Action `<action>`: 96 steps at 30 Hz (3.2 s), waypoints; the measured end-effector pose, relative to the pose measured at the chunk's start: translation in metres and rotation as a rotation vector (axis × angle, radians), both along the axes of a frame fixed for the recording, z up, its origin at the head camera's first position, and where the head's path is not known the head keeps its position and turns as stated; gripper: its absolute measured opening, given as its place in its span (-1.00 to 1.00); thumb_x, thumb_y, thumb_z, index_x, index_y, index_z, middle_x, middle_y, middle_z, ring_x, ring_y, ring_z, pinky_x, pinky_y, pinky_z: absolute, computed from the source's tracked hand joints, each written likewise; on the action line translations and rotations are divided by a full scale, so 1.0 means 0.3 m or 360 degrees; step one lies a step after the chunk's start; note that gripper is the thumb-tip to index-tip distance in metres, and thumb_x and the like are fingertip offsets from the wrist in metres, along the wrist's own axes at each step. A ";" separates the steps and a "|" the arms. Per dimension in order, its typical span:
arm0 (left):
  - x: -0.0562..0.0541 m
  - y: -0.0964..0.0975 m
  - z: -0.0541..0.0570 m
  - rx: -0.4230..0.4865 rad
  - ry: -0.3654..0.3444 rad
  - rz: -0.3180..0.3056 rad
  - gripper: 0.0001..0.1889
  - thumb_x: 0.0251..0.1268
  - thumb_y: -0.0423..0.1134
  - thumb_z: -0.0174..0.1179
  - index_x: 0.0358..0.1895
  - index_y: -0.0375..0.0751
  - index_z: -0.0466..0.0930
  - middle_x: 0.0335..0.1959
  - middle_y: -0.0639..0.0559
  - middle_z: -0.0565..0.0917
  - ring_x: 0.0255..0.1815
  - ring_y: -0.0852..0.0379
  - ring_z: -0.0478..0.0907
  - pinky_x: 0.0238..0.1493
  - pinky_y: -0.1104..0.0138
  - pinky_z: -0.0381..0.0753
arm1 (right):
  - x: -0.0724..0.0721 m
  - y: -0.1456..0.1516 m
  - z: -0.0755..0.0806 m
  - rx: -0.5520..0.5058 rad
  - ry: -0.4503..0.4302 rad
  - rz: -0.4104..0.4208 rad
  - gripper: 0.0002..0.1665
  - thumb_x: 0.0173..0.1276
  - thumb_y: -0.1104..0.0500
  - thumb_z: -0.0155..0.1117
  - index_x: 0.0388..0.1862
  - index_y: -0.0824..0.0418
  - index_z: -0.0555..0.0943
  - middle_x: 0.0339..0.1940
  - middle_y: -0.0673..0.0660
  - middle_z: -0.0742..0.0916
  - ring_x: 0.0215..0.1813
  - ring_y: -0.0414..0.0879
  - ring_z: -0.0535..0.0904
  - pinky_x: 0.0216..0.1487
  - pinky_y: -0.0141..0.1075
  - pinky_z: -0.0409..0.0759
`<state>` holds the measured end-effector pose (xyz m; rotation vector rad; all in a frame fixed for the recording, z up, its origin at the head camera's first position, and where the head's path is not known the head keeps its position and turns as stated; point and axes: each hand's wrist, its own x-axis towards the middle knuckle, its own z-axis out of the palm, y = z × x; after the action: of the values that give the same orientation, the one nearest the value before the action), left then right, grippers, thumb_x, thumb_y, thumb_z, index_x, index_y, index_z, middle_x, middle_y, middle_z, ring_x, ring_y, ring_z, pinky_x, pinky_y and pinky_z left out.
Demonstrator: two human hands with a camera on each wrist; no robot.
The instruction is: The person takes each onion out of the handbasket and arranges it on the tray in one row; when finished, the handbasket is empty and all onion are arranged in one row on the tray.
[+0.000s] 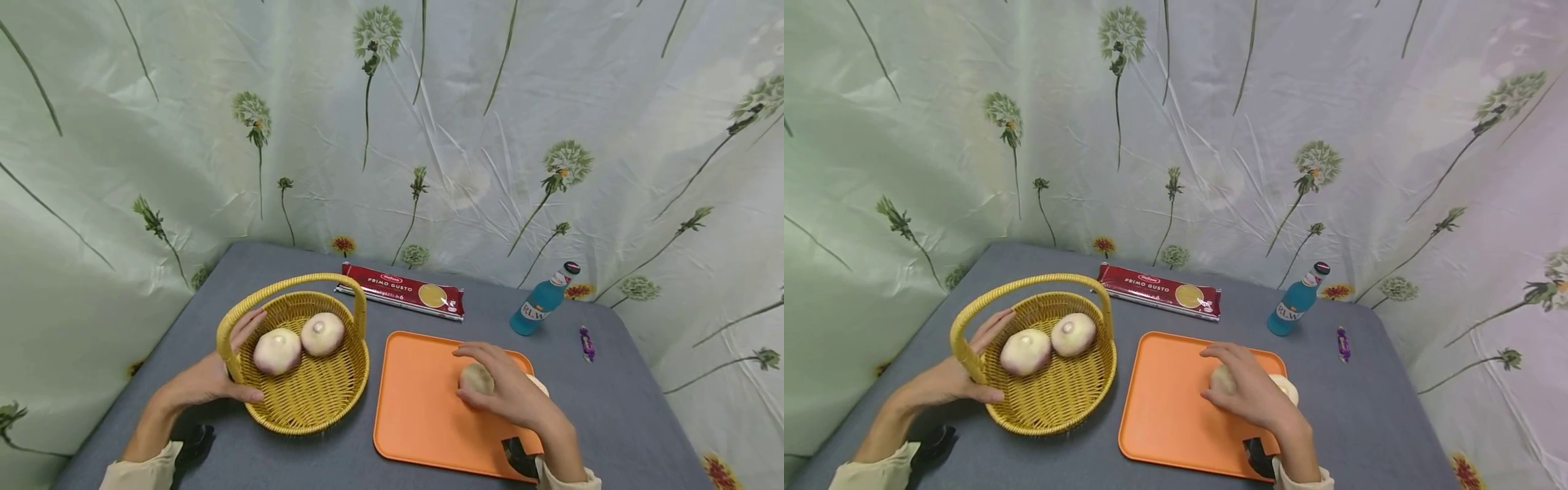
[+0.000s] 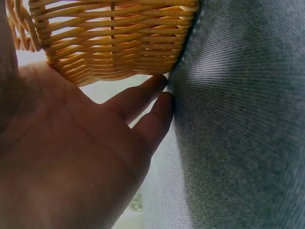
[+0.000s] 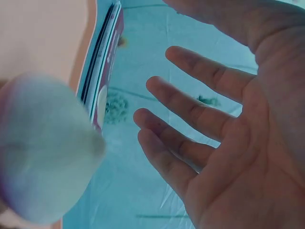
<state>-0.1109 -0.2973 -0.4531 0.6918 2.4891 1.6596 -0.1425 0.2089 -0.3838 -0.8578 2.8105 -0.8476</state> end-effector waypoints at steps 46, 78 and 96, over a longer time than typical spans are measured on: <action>0.003 0.008 0.008 0.0021 -0.0009 0.0009 0.40 -0.24 -0.44 0.62 0.64 -0.21 -0.29 0.61 -0.32 -0.37 0.51 0.48 -0.39 0.23 0.78 -0.16 | -0.080 -0.514 0.170 0.0307 -0.0038 0.0919 -0.44 0.44 0.02 0.31 0.37 0.11 0.49 0.42 0.09 0.51 0.45 -0.03 0.37 0.42 -0.14 0.36; 0.006 0.004 0.022 0.0001 -0.0056 -0.0023 0.37 -0.12 -0.37 0.59 0.64 -0.18 -0.34 0.62 -0.31 -0.42 0.45 0.65 -0.35 0.22 0.78 -0.12 | -0.210 -0.810 0.100 0.0534 -0.0063 0.0972 -0.54 0.40 0.06 0.32 0.27 0.05 0.56 0.39 0.04 0.50 0.41 -0.09 0.36 0.35 -0.31 0.36; 0.010 0.007 0.022 -0.0019 -0.0071 -0.0002 0.36 -0.11 -0.35 0.59 0.64 -0.14 -0.33 0.63 -0.23 -0.40 0.45 0.63 -0.32 0.21 0.76 -0.04 | -0.236 -0.885 0.054 0.0836 -0.0040 0.0774 -0.68 0.42 0.06 0.32 0.14 -0.09 0.61 0.46 0.03 0.43 0.54 0.06 0.20 0.49 -0.12 0.24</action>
<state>-0.1079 -0.2951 -0.4465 0.6474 2.4657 1.6400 -0.2134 -0.0566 -0.3674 -1.3135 2.4299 -0.0470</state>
